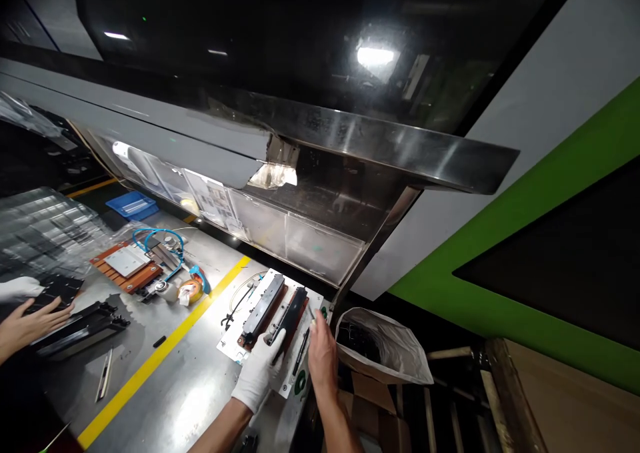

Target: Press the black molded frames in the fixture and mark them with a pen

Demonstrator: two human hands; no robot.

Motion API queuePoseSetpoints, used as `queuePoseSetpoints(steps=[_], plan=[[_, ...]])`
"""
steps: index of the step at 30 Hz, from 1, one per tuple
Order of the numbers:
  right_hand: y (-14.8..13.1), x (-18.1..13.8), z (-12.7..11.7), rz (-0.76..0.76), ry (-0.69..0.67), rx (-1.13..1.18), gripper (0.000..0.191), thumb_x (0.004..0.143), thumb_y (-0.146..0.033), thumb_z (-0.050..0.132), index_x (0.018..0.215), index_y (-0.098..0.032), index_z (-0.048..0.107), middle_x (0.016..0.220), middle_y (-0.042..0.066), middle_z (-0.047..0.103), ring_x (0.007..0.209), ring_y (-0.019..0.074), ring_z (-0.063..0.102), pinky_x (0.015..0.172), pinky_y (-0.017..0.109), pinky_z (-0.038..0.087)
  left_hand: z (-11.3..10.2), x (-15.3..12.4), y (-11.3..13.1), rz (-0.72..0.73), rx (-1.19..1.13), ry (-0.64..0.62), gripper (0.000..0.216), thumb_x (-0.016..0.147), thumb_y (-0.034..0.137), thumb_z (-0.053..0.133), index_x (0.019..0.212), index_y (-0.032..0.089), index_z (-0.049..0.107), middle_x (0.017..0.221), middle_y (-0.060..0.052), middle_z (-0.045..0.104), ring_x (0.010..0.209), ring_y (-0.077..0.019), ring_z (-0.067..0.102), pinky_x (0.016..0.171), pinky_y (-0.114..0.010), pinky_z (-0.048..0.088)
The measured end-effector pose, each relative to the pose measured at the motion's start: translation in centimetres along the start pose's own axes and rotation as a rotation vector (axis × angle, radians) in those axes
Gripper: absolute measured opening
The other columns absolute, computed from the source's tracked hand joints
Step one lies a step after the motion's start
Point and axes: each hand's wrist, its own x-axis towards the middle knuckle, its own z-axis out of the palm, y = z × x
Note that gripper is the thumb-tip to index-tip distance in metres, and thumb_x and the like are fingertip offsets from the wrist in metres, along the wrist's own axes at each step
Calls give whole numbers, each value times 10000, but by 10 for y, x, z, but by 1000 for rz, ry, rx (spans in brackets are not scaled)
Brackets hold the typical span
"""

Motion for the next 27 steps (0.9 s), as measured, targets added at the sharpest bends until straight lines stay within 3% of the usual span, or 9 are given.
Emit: queuePoseSetpoints(steps=[3, 5, 8, 11, 14, 18, 22, 25, 27], plan=[[-10, 26, -25, 147, 49, 220, 505, 868, -598, 566, 1062, -153, 705, 830, 98, 742, 595, 192, 631, 549, 317, 510, -4, -14, -2, 25, -93, 26, 515, 905, 16, 456, 1370, 172, 614, 1398, -210, 585, 1267, -258, 637, 1018, -390, 596], [-28, 46, -39, 141, 35, 302, 549, 843, -666, 586, 1025, -158, 680, 794, 78, 732, 546, 163, 605, 473, 278, 475, -8, -27, -1, -17, -170, 77, 327, 935, 90, 516, 1178, 201, 705, 1465, -187, 526, 1308, -264, 609, 1048, -398, 585], [-65, 81, -54, 94, 54, 435, 564, 838, -694, 608, 1084, -188, 627, 855, 44, 733, 586, 131, 622, 495, 242, 496, -9, -51, -2, -90, -261, 197, 116, 919, 168, 616, 1008, 204, 682, 1457, -167, 494, 1237, -240, 652, 1015, -378, 612], [-95, 120, -61, 69, 98, 526, 528, 851, -696, 595, 1071, -216, 577, 850, 8, 722, 591, 108, 625, 527, 228, 519, -2, -79, -6, -101, -310, 302, 197, 922, 138, 590, 1113, 188, 600, 1378, -189, 511, 1114, -221, 704, 892, -348, 663], [-98, 141, -58, 87, 127, 548, 510, 835, -700, 603, 1014, -227, 540, 780, -11, 708, 564, 107, 616, 518, 225, 518, 3, -105, -10, -197, -348, 371, 246, 961, 130, 494, 1187, 203, 554, 1336, -185, 542, 1081, -226, 719, 831, -338, 680], [-54, 104, -42, 143, 104, 448, 560, 801, -750, 570, 984, -221, 559, 732, -5, 697, 492, 112, 562, 434, 225, 439, -17, -121, -19, -156, -223, 370, 394, 959, 135, 484, 1336, 244, 522, 1305, -152, 603, 1112, -249, 714, 869, -380, 679], [-4, 32, -26, 196, 27, 238, 596, 793, -693, 580, 1072, -176, 683, 753, 55, 727, 469, 163, 564, 408, 281, 412, -55, -98, -26, -167, -17, 356, 330, 950, 242, 547, 1279, 250, 574, 1304, -145, 613, 1069, -265, 721, 841, -410, 685], [2, 3, -9, 86, -68, 107, 457, 826, -523, 619, 1102, -190, 764, 1030, 105, 758, 899, 263, 714, 752, 355, 567, -74, -52, -25, -218, 53, 317, 244, 959, 307, 553, 1166, 216, 645, 1329, -168, 610, 1085, -297, 697, 871, -482, 668], [-10, 2, 9, -92, -159, -88, 436, 922, -407, 523, 1252, -206, 727, 1177, 106, 722, 1115, 269, 665, 946, 359, 522, -77, -14, -23, -219, 62, 239, 263, 949, 300, 589, 1181, 207, 674, 1390, -179, 575, 1220, -310, 632, 994, -497, 612]])
